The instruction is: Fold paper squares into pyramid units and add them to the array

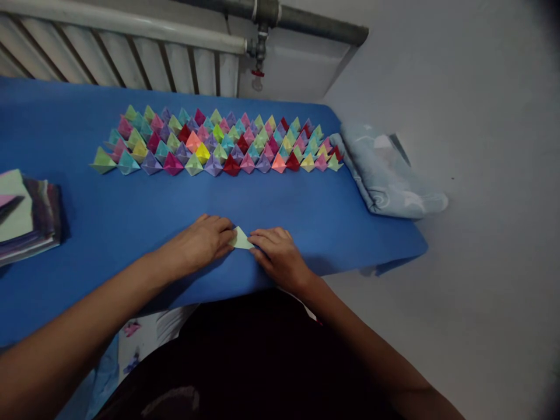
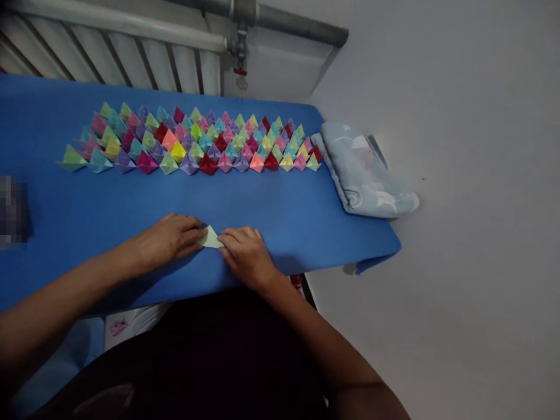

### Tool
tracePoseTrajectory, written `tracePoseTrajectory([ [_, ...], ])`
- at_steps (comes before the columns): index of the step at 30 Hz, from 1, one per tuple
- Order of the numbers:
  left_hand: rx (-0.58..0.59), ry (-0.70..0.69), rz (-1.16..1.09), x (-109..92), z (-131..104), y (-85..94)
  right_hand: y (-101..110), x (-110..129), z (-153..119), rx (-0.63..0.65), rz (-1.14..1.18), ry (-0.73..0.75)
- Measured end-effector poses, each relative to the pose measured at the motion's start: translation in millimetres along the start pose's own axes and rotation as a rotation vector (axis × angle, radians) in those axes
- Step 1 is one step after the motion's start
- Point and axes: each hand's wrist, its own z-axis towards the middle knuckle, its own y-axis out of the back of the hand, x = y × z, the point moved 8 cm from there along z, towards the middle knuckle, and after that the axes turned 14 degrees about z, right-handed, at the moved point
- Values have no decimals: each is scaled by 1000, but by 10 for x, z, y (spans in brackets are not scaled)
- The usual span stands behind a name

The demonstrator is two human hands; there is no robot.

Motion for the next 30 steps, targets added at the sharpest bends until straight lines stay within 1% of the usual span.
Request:
tracePoseTrajectory([
  [3, 80, -41, 45, -7, 7, -81, -6, -1, -11, -15, -10, 12],
  [6, 94, -37, 30, 19, 18, -95, 5, 13, -15, -30, -6, 16],
  [10, 90, -18, 15, 22, 39, -54, 37, 30, -7, -58, 2, 6],
  [14, 78, -6, 128, -110, 64, 21, 62, 44, 6, -97, 21, -4],
  [16, 40, 19, 177, -188, 83, 69, 84, 48, 5, -133, 48, -3],
  [18, 19, 42, 215, -235, 102, 89, 134, 42, -8, -195, 118, 4],
  [20, 19, 71, 220, -208, 114, 95, 217, 15, -29, -282, 220, 3],
  [21, 17, 98, 197, -158, 115, 108, 262, -7, -36, -325, 274, -3],
  [23, -24, 195, 84, 24, 109, 186, 337, -64, -23, -378, 375, -41],
  [24, -63, 260, -10, 145, 102, 247, 368, -94, 4, -394, 426, -69],
  [27, -205, 494, -403, 541, 71, 411, 451, -137, 184, -417, 577, -134],
  [28, -235, 574, -568, 657, 69, 416, 478, -130, 280, -423, 620, -141],
  [30, -264, 707, -923, 818, 91, 339, 525, -100, 516, -435, 693, -143],
])
